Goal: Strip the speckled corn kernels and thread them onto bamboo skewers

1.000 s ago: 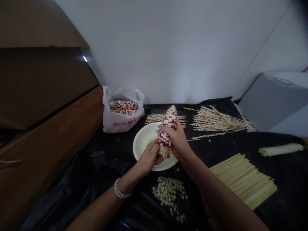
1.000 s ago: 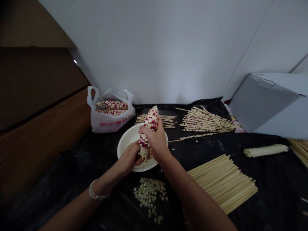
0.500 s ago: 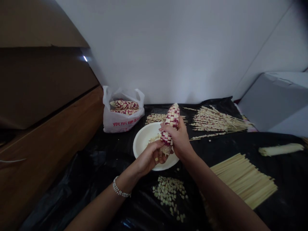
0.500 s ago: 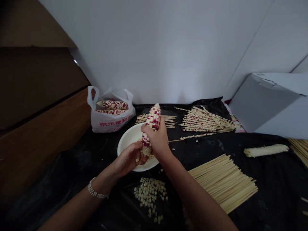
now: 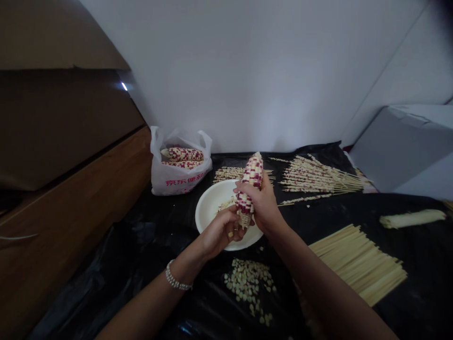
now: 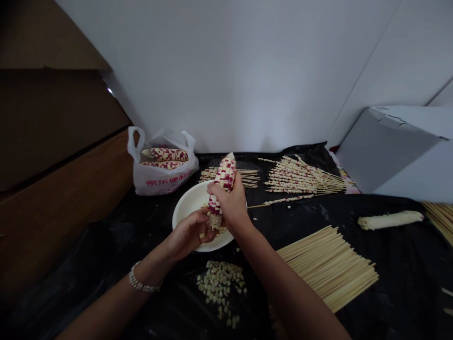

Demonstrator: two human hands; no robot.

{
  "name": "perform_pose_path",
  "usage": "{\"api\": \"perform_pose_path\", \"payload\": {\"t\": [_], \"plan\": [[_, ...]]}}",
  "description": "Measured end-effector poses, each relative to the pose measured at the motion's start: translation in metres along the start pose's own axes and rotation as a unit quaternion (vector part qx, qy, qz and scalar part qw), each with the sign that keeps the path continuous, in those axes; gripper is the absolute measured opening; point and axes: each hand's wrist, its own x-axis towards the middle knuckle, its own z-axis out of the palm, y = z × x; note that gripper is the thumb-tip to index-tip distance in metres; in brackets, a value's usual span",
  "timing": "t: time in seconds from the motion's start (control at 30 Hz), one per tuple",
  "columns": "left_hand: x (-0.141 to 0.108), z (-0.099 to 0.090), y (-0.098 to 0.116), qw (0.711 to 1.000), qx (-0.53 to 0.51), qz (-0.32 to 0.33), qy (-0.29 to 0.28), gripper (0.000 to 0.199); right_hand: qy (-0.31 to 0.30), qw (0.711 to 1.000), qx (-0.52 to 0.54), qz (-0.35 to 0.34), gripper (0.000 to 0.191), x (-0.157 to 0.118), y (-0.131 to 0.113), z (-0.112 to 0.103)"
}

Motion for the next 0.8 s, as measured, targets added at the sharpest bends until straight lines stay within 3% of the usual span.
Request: {"api": "perform_pose_path", "payload": {"t": [0.3, 0.53, 0.8], "plan": [[0.0010, 0.0010, 0.0008, 1.000, -0.003, -0.001, -0.018, 0.019, 0.009, 0.999, -0.047, -0.011, 0.035, -0.0006, 0.0013, 0.0008], [-0.0003, 0.0066, 0.0002, 0.998, 0.053, 0.009, 0.023, 0.018, 0.005, 0.997, -0.073, -0.031, 0.036, -0.0023, -0.0008, 0.0005], [0.0016, 0.0068, -0.0010, 0.997, 0.070, 0.013, 0.023, 0.023, 0.011, 0.995, -0.090, -0.034, 0.036, -0.0005, 0.0029, -0.0006]]}}
